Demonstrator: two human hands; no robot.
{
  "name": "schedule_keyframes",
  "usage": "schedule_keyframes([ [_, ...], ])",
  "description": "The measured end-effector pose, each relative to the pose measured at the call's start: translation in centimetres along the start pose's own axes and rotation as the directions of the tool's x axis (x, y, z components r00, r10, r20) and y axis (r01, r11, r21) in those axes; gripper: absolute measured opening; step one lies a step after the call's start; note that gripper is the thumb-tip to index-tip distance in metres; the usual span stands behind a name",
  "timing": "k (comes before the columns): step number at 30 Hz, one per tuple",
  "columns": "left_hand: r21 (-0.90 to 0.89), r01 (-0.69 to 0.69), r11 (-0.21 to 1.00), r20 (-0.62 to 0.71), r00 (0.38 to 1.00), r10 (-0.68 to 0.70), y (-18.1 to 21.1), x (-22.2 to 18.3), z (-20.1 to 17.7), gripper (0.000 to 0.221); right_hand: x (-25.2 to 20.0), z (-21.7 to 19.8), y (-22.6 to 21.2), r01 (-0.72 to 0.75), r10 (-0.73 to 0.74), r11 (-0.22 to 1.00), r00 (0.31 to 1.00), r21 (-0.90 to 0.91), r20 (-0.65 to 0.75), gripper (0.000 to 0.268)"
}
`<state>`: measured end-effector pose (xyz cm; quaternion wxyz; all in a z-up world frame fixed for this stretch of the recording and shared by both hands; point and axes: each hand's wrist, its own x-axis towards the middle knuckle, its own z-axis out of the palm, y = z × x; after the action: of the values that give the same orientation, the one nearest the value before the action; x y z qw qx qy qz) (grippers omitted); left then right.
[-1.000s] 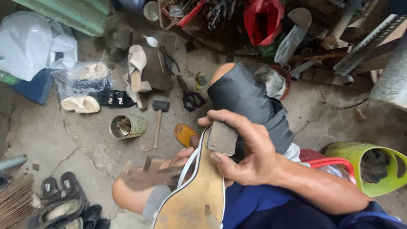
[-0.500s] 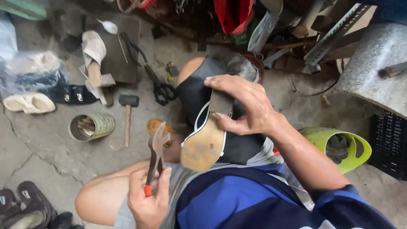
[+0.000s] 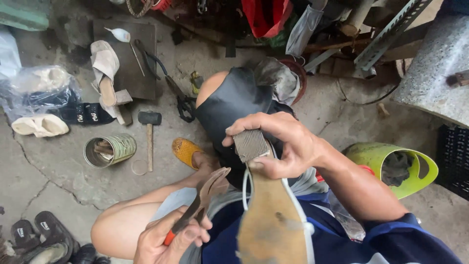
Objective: Repairing a high-heeled shoe by attaching the heel using glue and nails.
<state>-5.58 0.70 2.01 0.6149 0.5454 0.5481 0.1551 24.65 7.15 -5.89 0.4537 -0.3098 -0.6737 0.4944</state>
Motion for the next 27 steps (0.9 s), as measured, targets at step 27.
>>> schedule_keyframes([
  [27, 0.347, -0.317, 0.883, -0.218, 0.888, 0.404, -0.6, 0.3, 2.4, 0.025, -0.2, 0.7, -1.1, -0.382, 0.289, 0.676, 0.924, 0.630, 0.250, 0.053],
])
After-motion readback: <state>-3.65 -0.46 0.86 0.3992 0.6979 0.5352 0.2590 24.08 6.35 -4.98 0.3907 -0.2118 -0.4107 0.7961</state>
